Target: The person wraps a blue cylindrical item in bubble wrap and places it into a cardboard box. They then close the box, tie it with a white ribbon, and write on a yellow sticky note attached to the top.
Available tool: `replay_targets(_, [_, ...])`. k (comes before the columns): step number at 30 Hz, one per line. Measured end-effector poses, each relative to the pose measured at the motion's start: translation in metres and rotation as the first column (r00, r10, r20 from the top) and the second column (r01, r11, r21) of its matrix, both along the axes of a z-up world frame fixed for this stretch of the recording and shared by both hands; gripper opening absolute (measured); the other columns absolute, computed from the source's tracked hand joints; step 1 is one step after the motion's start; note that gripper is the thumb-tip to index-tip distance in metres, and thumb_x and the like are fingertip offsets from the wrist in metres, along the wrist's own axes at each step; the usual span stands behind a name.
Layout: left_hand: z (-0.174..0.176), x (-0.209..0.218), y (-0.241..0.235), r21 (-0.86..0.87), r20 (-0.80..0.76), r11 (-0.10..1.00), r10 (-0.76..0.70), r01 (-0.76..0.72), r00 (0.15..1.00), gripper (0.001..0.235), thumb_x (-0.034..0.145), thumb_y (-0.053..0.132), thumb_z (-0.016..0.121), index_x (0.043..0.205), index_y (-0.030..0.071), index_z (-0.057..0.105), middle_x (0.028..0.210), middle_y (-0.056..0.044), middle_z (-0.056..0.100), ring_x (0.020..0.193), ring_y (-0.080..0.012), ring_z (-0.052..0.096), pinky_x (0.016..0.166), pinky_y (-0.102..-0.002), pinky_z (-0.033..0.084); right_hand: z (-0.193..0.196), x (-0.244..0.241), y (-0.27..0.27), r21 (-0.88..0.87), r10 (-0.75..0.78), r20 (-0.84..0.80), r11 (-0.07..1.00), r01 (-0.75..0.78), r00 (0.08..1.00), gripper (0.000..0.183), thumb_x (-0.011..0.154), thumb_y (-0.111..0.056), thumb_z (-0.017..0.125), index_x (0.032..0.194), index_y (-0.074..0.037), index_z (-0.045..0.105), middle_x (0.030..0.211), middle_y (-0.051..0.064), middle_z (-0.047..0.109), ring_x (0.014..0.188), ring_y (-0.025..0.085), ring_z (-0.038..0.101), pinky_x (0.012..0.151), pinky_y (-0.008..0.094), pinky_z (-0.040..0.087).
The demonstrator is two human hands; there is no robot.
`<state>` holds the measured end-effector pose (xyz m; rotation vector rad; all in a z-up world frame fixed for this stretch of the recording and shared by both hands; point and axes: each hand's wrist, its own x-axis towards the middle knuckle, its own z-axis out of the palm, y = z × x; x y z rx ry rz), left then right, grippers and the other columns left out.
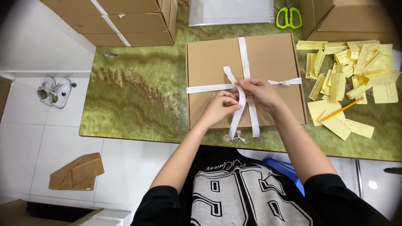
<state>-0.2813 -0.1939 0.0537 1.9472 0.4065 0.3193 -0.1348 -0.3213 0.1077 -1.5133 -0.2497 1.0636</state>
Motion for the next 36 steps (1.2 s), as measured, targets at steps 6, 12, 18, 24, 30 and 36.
replay_targets(6, [0.043,-0.005,0.017,-0.111,-0.096,0.993,-0.057,0.046,0.994,0.026,0.091,0.040,0.081,0.095,0.016,0.084,0.111,-0.013,0.080,0.108,-0.0401,0.074,0.097,-0.050,0.056,0.009,-0.019,-0.048,-0.024,0.017,-0.097,1.000,-0.019,0.995,0.039,0.102,-0.024,0.070,0.129,0.005,0.070,0.107,0.009,0.074,0.090,0.016,0.075,0.076,0.031,0.067])
replay_targets(12, [-0.015,0.037,0.065,0.070,-0.181,0.989,0.142,-0.131,0.973,0.016,0.098,0.043,0.072,0.103,0.031,0.082,0.103,0.004,0.078,0.089,-0.0190,0.074,0.085,-0.035,0.059,0.014,-0.041,-0.073,-0.021,-0.034,-0.167,0.999,0.031,0.985,0.033,0.101,-0.017,0.069,0.124,0.007,0.073,0.102,0.016,0.078,0.086,0.023,0.080,0.068,0.033,0.069])
replay_targets(18, [-0.016,0.061,0.067,0.198,-0.145,0.977,0.115,-0.085,0.983,0.014,0.095,0.033,0.075,0.107,0.030,0.082,0.103,-0.001,0.072,0.103,-0.0283,0.074,0.093,-0.040,0.058,0.009,-0.048,-0.073,-0.041,-0.054,-0.168,0.998,0.048,0.984,0.033,0.101,-0.016,0.070,0.123,0.008,0.073,0.102,0.016,0.078,0.086,0.023,0.080,0.068,0.034,0.069])
replay_targets(24, [-0.004,0.074,0.063,0.282,-0.210,0.959,0.084,-0.022,0.974,0.016,0.099,0.032,0.070,0.110,0.031,0.081,0.107,-0.001,0.072,0.113,-0.0321,0.068,0.101,-0.050,0.052,0.012,-0.049,-0.077,-0.091,-0.100,-0.157,0.992,0.086,0.982,0.032,0.101,-0.015,0.069,0.122,0.009,0.074,0.100,0.018,0.078,0.086,0.024,0.079,0.069,0.036,0.069])
replay_targets(30, [-0.016,0.089,0.065,0.323,-0.270,0.946,0.071,0.021,0.960,0.015,0.098,0.032,0.072,0.110,0.034,0.080,0.112,0.003,0.071,0.121,-0.0302,0.062,0.107,-0.053,0.047,0.001,-0.045,-0.057,-0.095,-0.090,-0.134,0.993,0.077,0.987,0.037,0.100,-0.016,0.070,0.127,0.009,0.073,0.105,0.019,0.078,0.090,0.024,0.078,0.076,0.037,0.069])
replay_targets(36, [-0.024,0.104,0.061,0.415,-0.295,0.906,0.046,0.085,0.955,0.011,0.095,0.032,0.076,0.105,0.032,0.081,0.116,-0.001,0.066,0.122,-0.0321,0.059,0.103,-0.055,0.047,0.011,-0.039,-0.039,-0.092,-0.089,-0.118,0.993,0.078,0.989,0.037,0.099,-0.019,0.073,0.126,0.007,0.073,0.102,0.015,0.076,0.090,0.020,0.076,0.075,0.033,0.068])
